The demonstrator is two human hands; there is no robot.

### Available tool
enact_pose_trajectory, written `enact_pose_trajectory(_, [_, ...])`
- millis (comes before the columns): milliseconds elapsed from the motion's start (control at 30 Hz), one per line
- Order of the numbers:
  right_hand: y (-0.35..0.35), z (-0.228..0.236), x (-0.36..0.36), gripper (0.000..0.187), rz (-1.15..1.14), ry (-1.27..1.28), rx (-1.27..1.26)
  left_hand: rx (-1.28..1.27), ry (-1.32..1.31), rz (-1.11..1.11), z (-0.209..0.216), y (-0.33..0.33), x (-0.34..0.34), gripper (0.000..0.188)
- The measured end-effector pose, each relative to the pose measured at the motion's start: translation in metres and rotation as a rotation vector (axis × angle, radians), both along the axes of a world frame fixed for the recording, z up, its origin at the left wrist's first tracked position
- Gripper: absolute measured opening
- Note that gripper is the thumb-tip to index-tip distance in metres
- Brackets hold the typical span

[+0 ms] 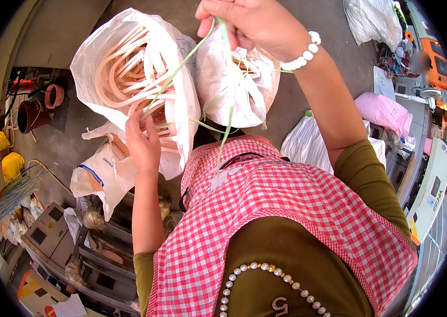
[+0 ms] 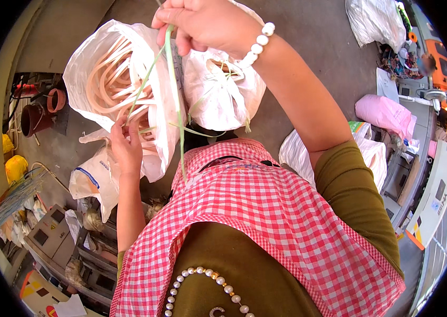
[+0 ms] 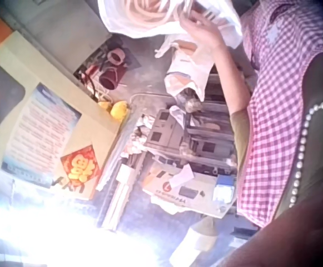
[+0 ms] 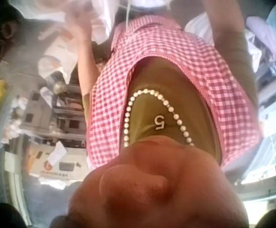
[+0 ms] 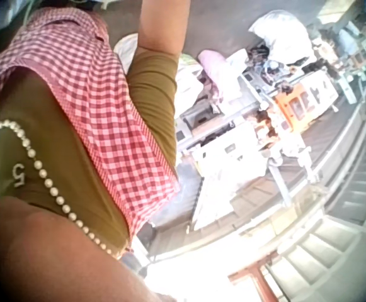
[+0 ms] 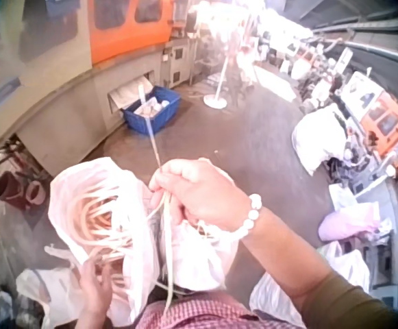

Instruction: The person retrieves white plastic U-shaped components from a large white sack and ties them into bundles using green string. They then move to a workbench, pick up a spray can, and apply a substance to the ends of two plastic pieces before placing them into a clear plastic bin. The person returns to the sack to continue bundling more components.

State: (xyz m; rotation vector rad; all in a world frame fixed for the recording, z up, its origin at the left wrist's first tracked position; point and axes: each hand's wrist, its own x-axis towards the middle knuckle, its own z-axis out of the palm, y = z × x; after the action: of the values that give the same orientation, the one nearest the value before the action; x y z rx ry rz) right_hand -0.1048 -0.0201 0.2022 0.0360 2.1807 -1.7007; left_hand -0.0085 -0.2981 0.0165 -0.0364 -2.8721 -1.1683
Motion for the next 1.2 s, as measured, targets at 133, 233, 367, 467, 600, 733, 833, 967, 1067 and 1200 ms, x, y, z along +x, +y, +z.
enact_pose_trajectory(133, [0.011,-0.046,-0.001,0.028,0.029,0.202,0.089,-0.02,0.098,0.015,0.01,0.008,-0.007,0.027])
enact_pose_trajectory(233, [0.019,-0.065,0.0,0.024,0.005,0.274,0.4,-0.011,0.136,0.05,0.019,0.011,-0.018,0.024])
enact_pose_trajectory(367, [0.024,-0.102,-0.003,0.019,0.153,0.352,0.88,0.265,-0.003,0.105,0.042,0.054,-0.057,0.034])
enact_pose_trajectory(467, [0.017,-0.109,-0.001,0.02,0.184,0.32,1.013,0.028,0.187,0.025,0.031,0.085,-0.086,0.054])
enact_pose_trajectory(600, [0.013,-0.105,0.0,0.019,0.233,0.289,0.993,-0.055,0.083,-0.023,0.008,0.102,-0.115,0.053])
enact_pose_trajectory(733, [0.02,-0.108,0.001,0.017,0.215,0.261,0.941,0.483,-0.041,0.161,0.01,0.091,-0.121,0.034])
enact_pose_trajectory(833, [0.018,-0.118,-0.003,0.016,0.282,0.259,0.964,0.992,-0.194,0.253,0.01,0.079,-0.12,0.021])
enact_pose_trajectory(967, [0.012,-0.13,-0.007,0.016,0.22,0.269,0.881,0.921,-0.088,0.157,0.015,0.084,-0.119,0.02])
enact_pose_trajectory(1067, [0.01,-0.145,-0.011,0.017,0.201,0.309,0.87,0.704,0.015,0.119,0.016,0.091,-0.115,0.018])
enact_pose_trajectory(1200, [-0.021,-0.157,-0.023,0.013,0.185,0.398,0.87,0.477,0.159,0.003,0.016,0.116,-0.106,0.016])
